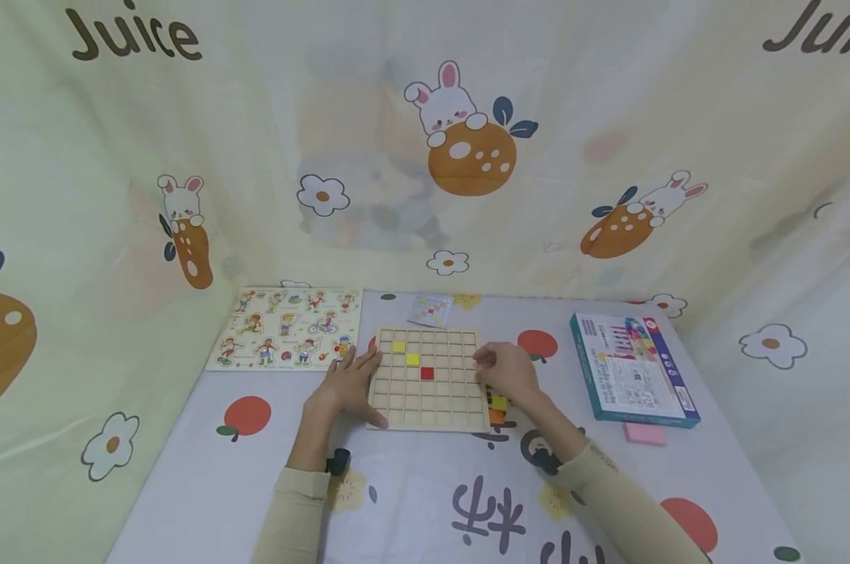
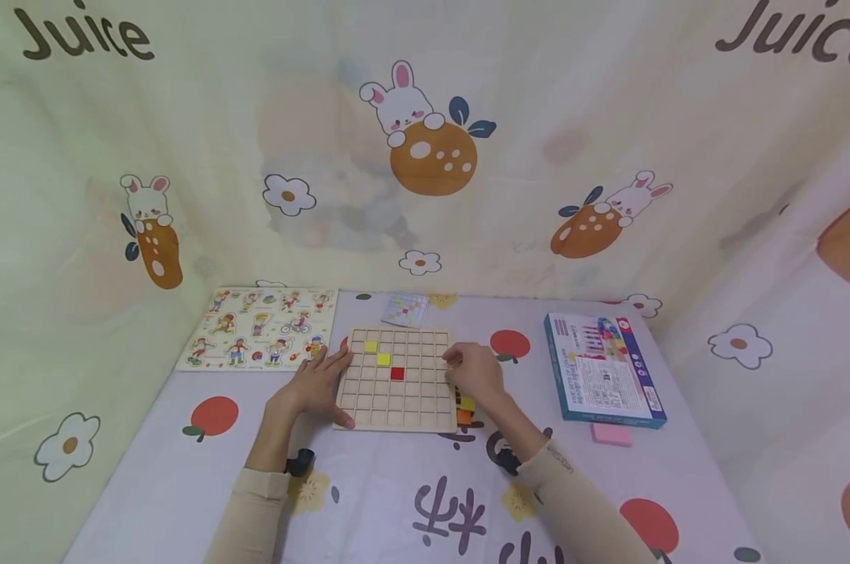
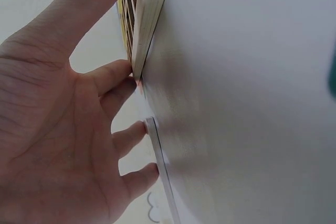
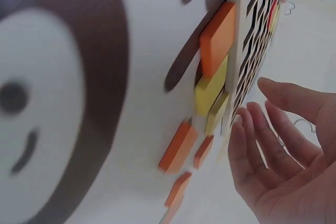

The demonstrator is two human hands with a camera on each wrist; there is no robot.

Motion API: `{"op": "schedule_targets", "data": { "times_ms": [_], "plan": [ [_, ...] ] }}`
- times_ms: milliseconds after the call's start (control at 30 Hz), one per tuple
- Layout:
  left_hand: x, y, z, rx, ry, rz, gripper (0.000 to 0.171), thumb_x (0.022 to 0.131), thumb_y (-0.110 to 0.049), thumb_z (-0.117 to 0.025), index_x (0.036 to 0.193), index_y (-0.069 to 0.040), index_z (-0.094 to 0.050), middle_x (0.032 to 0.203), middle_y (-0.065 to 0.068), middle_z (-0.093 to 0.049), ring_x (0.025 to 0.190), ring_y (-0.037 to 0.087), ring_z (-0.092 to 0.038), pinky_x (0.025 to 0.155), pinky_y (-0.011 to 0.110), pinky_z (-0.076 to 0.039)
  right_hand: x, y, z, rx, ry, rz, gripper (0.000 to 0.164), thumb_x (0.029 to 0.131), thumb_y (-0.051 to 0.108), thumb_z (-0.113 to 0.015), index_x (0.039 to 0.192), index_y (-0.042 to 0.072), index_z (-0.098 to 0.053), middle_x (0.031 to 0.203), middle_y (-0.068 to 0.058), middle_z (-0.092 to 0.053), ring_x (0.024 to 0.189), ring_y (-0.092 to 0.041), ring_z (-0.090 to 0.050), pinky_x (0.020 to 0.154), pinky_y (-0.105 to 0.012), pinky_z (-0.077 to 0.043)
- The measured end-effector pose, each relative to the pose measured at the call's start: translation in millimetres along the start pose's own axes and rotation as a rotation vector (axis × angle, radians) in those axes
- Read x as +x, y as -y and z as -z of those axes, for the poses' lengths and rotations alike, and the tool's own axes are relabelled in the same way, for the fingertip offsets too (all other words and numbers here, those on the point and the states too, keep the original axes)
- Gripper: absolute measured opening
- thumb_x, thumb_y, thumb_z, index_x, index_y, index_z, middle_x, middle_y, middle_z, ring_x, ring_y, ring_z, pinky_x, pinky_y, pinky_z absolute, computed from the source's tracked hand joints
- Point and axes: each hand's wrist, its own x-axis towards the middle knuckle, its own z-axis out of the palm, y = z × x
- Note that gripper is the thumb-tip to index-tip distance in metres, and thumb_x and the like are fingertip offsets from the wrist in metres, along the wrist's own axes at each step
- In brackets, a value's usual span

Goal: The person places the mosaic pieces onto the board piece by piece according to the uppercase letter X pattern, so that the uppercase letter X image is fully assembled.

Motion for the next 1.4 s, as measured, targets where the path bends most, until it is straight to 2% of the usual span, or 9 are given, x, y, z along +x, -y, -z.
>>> {"op": "schedule_targets", "data": {
  "times_ms": [133,267,400,600,833,1067,1300,1400],
  "plan": [
    [1.2,-0.3,-0.9,0.001,0.002,0.004,0.137,0.057,-0.057,-0.098,0.167,-0.016,-0.027,0.174,0.004,-0.019,0.160,0.040,-0.003,0.128,0.064,-0.007,-5.5,-7.8,5.4,-0.013,0.039,-0.056,0.029,0.084,0.012,-0.082,0.113,0.009,-0.077,0.102,-0.005,-0.075,0.095,-0.024,-0.069,0.082,-0.041,-0.061],
    [1.1,-0.4,-0.7,0.015,-0.002,-0.002,0.137,0.057,-0.058,-0.098,0.167,-0.015,-0.028,0.174,0.005,-0.019,0.160,0.041,-0.005,0.127,0.065,-0.009,-8.4,-14.9,7.1,-0.029,0.043,-0.090,0.031,0.086,0.014,-0.083,0.115,0.009,-0.076,0.104,-0.006,-0.076,0.095,-0.024,-0.069,0.082,-0.039,-0.062],
    [0.1,0.9,-1.1,0.023,0.001,-0.006,0.136,0.059,-0.058,-0.097,0.167,-0.014,-0.027,0.174,0.005,-0.019,0.160,0.041,-0.006,0.127,0.065,-0.010,-9.4,-20.2,6.4,-0.047,0.030,-0.105,0.030,0.085,0.015,-0.084,0.113,0.009,-0.077,0.101,-0.006,-0.075,0.090,-0.023,-0.068,0.076,-0.036,-0.061],
    [-1.6,1.5,-2.5,-0.003,-0.001,0.006,0.136,0.058,-0.056,-0.098,0.167,-0.014,-0.027,0.175,0.004,-0.018,0.160,0.040,-0.005,0.127,0.065,-0.008,-10.6,-23.5,3.8,-0.011,0.018,-0.114,0.030,0.084,0.014,-0.085,0.113,0.009,-0.077,0.099,-0.006,-0.074,0.085,-0.023,-0.066,0.069,-0.032,-0.060],
    [-0.9,0.0,-2.5,0.010,-0.009,-0.001,0.136,0.058,-0.057,-0.098,0.166,-0.014,-0.028,0.174,0.004,-0.019,0.160,0.041,-0.005,0.127,0.066,-0.009,-11.8,-25.2,10.2,0.077,-0.014,-0.107,0.028,0.084,0.008,-0.081,0.112,0.008,-0.076,0.093,-0.006,-0.070,0.081,-0.024,-0.062,0.060,-0.029,-0.055],
    [0.5,-0.3,-2.7,0.012,-0.009,-0.005,0.136,0.058,-0.057,-0.098,0.166,-0.014,-0.028,0.174,0.004,-0.019,0.160,0.041,-0.006,0.127,0.066,-0.009,-8.5,-23.0,12.8,0.131,-0.026,-0.075,0.026,0.086,0.013,-0.082,0.112,0.013,-0.078,0.096,-0.005,-0.072,0.078,-0.024,-0.062,0.056,-0.029,-0.053],
    [1.4,0.7,-3.0,0.019,-0.004,-0.001,0.135,0.059,-0.058,-0.097,0.166,-0.015,-0.028,0.174,0.005,-0.020,0.160,0.041,-0.006,0.127,0.066,-0.009,-7.4,-8.2,6.1,0.256,0.017,-0.035,0.027,0.085,0.012,-0.085,0.111,0.012,-0.079,0.094,-0.002,-0.073,0.076,-0.022,-0.064,0.059,-0.029,-0.055],
    [1.3,0.6,-3.2,0.014,-0.001,0.002,0.136,0.058,-0.058,-0.097,0.166,-0.015,-0.028,0.174,0.005,-0.020,0.160,0.040,-0.006,0.127,0.065,-0.009,-6.6,-0.7,0.1,0.275,0.040,-0.014,0.028,0.083,0.010,-0.086,0.111,0.010,-0.080,0.091,-0.001,-0.074,0.075,-0.020,-0.066,0.061,-0.029,-0.055]
  ]
}}
